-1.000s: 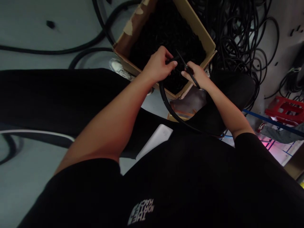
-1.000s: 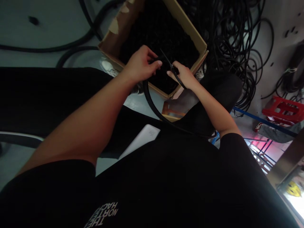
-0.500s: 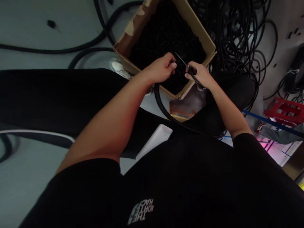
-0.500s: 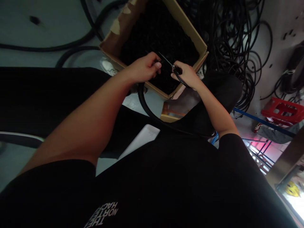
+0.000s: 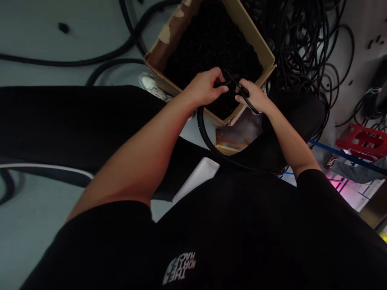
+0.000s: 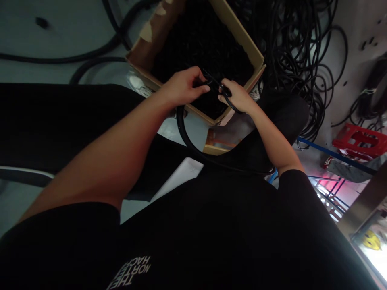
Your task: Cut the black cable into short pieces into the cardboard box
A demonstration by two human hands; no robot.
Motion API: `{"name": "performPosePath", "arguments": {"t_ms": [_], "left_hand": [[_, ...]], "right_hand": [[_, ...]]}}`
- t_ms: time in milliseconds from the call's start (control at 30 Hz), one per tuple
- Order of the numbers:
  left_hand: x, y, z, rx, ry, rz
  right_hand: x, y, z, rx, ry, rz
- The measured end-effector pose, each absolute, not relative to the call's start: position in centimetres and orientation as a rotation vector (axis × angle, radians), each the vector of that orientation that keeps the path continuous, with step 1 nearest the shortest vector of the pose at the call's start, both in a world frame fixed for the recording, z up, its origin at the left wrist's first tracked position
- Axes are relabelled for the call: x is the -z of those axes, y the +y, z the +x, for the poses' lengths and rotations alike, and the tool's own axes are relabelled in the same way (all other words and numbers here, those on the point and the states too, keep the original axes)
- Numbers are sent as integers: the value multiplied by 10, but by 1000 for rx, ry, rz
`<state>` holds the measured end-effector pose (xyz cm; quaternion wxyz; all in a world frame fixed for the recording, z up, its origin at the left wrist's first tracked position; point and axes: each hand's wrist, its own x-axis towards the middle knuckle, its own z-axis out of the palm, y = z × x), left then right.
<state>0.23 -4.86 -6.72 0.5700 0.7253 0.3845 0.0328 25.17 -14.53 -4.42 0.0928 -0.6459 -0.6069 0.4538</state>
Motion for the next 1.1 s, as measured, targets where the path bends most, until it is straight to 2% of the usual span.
{"name": "performPosePath", "arguments": {"t_ms": [167,400,600,767,1100], "left_hand": [[42,-53,3,-135,1032,1648],[30,-51,5,-68,1047,1552],[26,-52,7,-67,910,1552],[22,-46,5,29,987,1482],[39,-45,3,-155,1055,1371]], "right_hand": [[29,-142,244,-1305,-1755,-1990],[23,-143,241,-1381,-1719,-1934],[30,-142,253,-1380,-1779,-1866],[26,-143,256,-1345,-1742,-1913],[45,-157,257,-1521,-1696,-1836]]}}
